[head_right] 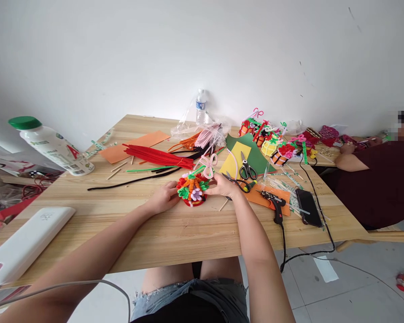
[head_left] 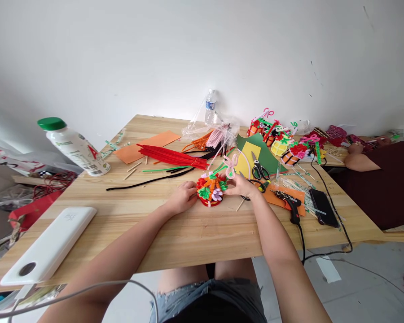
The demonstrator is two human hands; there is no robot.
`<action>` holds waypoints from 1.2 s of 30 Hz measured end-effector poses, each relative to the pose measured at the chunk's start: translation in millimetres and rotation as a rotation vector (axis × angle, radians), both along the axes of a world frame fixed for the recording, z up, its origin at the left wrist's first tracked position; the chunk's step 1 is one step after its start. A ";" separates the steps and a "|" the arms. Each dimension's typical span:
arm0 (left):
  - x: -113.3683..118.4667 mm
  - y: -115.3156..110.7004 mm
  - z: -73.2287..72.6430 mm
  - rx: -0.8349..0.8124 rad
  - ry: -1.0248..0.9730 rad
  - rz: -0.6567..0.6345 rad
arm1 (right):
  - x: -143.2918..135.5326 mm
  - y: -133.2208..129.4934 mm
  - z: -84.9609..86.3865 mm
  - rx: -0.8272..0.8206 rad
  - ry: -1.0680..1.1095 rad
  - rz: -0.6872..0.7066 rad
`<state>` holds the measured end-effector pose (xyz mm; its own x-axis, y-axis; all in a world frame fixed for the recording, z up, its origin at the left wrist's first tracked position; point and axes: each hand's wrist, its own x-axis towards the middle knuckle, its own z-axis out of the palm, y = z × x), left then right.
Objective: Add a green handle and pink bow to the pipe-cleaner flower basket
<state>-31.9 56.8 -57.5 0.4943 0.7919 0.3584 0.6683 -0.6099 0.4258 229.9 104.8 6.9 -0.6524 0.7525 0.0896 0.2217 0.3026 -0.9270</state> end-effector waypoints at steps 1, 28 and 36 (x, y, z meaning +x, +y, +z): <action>-0.1 0.2 -0.8 -0.002 -0.004 -0.001 | 0.0 0.3 -0.3 -0.003 0.001 0.001; 1.9 -0.2 -4.8 -0.046 -0.151 0.029 | -1.8 10.2 -18.9 -0.009 -0.106 -0.051; 1.2 2.3 -6.3 -0.071 -0.222 0.049 | -6.4 6.1 -10.3 0.022 -0.089 -0.053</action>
